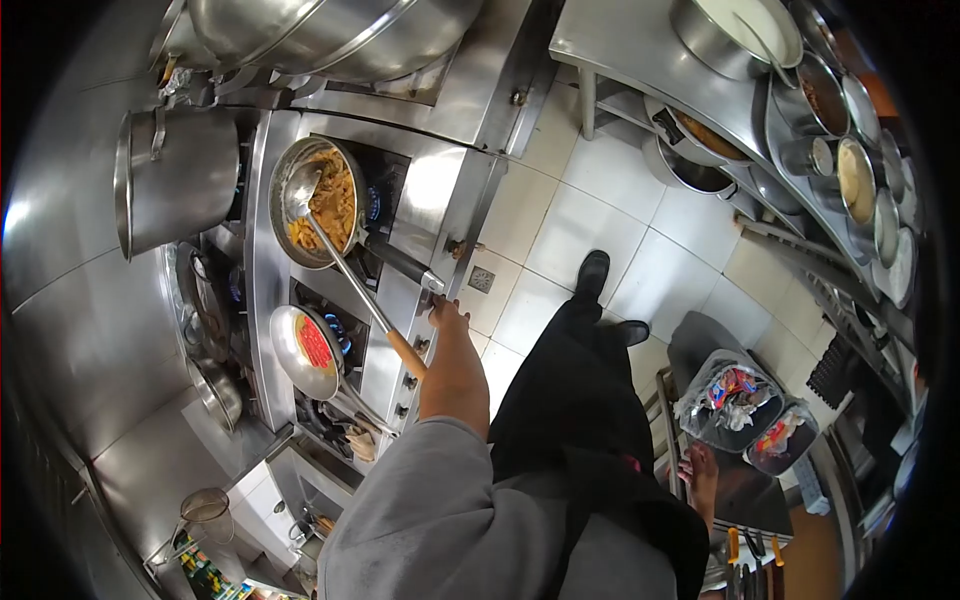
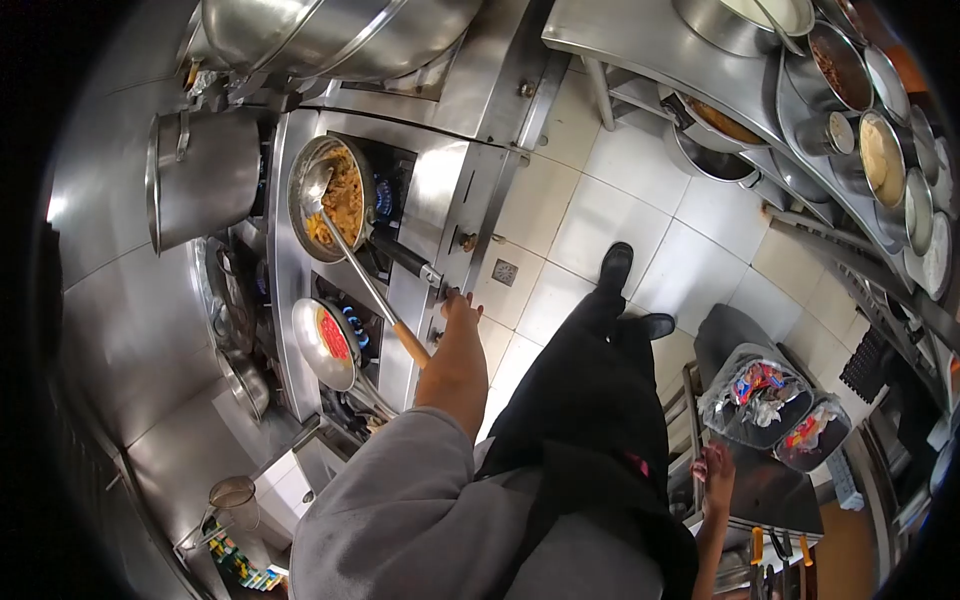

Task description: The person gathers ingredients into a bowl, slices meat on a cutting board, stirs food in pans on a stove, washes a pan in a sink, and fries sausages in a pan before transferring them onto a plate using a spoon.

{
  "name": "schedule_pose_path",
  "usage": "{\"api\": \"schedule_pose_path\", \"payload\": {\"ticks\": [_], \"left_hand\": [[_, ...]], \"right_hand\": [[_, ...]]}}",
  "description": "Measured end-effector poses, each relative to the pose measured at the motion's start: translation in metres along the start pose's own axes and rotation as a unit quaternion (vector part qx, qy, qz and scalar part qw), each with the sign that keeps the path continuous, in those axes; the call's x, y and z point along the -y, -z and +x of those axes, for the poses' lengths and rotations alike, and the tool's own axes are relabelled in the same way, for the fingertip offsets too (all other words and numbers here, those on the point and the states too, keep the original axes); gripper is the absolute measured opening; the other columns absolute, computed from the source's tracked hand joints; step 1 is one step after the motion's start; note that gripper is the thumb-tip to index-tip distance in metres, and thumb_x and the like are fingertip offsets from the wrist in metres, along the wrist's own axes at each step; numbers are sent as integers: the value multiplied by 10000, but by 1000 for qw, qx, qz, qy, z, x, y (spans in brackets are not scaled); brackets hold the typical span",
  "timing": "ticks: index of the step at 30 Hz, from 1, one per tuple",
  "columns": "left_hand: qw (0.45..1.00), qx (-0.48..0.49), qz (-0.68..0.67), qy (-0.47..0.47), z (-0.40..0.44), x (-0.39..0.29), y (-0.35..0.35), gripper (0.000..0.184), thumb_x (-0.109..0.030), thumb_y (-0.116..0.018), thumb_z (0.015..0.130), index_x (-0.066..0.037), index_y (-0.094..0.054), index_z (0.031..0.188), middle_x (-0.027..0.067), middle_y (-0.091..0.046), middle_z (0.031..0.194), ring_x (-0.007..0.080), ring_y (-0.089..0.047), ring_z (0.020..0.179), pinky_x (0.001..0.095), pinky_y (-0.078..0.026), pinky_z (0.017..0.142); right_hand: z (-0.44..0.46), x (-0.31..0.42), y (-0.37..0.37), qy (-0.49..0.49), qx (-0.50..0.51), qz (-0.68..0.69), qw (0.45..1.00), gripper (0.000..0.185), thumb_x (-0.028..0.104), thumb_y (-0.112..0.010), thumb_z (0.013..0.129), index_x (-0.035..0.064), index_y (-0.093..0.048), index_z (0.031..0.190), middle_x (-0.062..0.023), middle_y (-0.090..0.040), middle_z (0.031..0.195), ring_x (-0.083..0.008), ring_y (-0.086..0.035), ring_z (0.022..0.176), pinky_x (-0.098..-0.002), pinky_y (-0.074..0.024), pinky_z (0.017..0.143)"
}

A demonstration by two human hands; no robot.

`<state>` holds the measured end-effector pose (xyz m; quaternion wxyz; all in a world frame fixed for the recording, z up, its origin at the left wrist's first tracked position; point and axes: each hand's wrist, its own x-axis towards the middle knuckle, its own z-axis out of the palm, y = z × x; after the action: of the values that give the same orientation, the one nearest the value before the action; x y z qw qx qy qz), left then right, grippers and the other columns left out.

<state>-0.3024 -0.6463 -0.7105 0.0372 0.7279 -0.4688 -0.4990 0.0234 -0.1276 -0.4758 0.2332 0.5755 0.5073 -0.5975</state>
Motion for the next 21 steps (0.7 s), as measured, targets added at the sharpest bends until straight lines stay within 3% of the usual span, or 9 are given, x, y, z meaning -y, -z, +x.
{"api": "schedule_pose_path", "payload": {"ticks": [5,6,9,11,14,16,18,20,21], "left_hand": [[1000,14,2,15,15,1,6,453,-386,-486,995,-127,-438,1364,29,-540,1356,260,-586,1179,657,-314,1006],[987,68,-129,64,48,9,14,475,-414,-448,990,-173,-410,1399,14,-482,1425,258,-495,1278,668,-271,1031],[962,254,-20,98,101,18,37,603,-556,-297,956,-332,-255,1514,-48,-156,1623,248,-72,1503,690,-136,1095],[896,348,-41,273,167,15,48,655,-611,-253,952,-309,-210,1532,14,-177,1615,272,-88,1497,704,-137,1114],[935,284,164,135,50,7,2,667,-648,-208,965,-297,-200,1532,35,-160,1613,231,-200,1471,685,-196,1129],[871,294,393,23,-32,16,-43,683,-602,-465,929,-257,-278,1489,78,-298,1531,291,-324,1399,686,-277,1048],[803,302,511,-53,-114,41,-88,571,-510,-520,928,-170,-434,1379,93,-485,1345,261,-503,1194,628,-356,964],[593,387,692,-138,-191,65,-126,494,-417,-544,937,-147,-473,1345,93,-546,1282,264,-544,1142,572,-408,902],[573,401,697,-159,-229,83,-149,494,-417,-544,937,-147,-473,1345,93,-546,1282,264,-544,1142,572,-408,902]], "right_hand": [[3,3,-2,-2,-14,10,1000,370,333,-607,955,54,-552,1192,-58,-600,979,-97,-573,717,-246,-495,625],[2,7,-4,-5,-14,-7,1000,372,330,-609,955,56,-556,1201,-53,-606,981,-95,-572,719,-246,-493,632],[4,3,8,1,7,-6,1000,391,321,-618,953,56,-563,1235,-39,-624,999,-102,-586,753,-253,-494,668],[-2,-15,10,18,-30,59,998,383,333,-618,953,88,-577,1244,-27,-643,980,-113,-610,789,-287,-522,693],[-8,-44,18,58,-40,33,997,317,288,-606,954,60,-612,1173,-68,-656,955,-132,-635,803,-297,-535,671],[-31,-40,18,30,-71,44,996,339,320,-611,953,54,-615,1164,-56,-658,916,-127,-636,743,-289,-538,658],[-36,-68,18,10,-94,86,992,329,332,-616,950,60,-633,1134,-52,-659,898,-119,-621,749,-291,-530,658],[-48,-96,17,12,-132,112,985,326,339,-600,953,56,-640,1110,-57,-663,899,-135,-628,733,-304,-542,654],[-50,-112,14,2,-152,110,982,328,347,-585,957,52,-647,1086,-63,-667,901,-152,-635,716,-317,-554,650]]}}
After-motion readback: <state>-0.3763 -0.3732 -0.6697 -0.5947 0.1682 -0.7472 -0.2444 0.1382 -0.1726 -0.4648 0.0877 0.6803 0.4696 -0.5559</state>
